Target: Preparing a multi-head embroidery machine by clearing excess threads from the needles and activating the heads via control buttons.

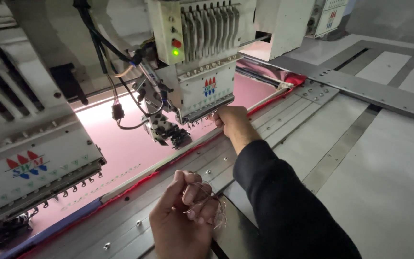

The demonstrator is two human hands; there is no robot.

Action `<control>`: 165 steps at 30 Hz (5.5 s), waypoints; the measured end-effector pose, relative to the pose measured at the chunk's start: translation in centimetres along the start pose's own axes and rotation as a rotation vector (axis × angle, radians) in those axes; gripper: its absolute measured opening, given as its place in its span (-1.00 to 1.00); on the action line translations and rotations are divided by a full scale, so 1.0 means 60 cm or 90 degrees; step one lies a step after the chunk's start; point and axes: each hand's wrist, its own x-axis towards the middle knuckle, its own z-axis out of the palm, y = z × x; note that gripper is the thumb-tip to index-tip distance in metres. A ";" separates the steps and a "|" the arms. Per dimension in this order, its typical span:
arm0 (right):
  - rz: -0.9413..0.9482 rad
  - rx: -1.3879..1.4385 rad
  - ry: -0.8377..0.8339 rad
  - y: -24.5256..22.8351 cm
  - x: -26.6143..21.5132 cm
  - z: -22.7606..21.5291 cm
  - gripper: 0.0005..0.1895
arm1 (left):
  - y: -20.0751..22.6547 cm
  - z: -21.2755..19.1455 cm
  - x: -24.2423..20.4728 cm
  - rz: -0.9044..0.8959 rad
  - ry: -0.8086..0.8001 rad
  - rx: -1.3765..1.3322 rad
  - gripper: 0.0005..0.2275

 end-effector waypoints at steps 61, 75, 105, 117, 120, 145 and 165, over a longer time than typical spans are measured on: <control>-0.169 -0.480 -0.958 -0.098 -0.359 -0.238 -0.78 | 0.063 0.075 0.040 -0.267 0.065 0.257 -0.71; 0.311 0.486 -0.595 -0.013 -0.235 -0.219 -0.62 | 0.116 0.165 -0.045 -0.235 -0.515 0.600 -0.78; -0.280 -0.618 -0.421 -0.148 -0.378 -0.255 -0.63 | 0.034 0.033 0.044 -0.136 -0.142 0.085 -0.76; -0.609 -0.409 -0.266 -0.156 -0.405 -0.217 -0.70 | 0.074 0.246 -0.027 -0.010 0.159 0.648 -0.74; -0.713 -0.405 -0.245 -0.152 -0.368 -0.202 -0.73 | 0.082 0.253 -0.032 0.001 0.207 0.668 -0.77; -0.453 -0.289 -0.055 -0.289 -0.242 -0.075 -0.81 | 0.107 0.230 -0.002 -0.011 0.213 0.419 -0.74; -0.747 -0.192 -0.205 -0.339 -0.197 -0.072 -0.89 | 0.102 0.213 0.007 -0.033 0.170 0.407 -0.73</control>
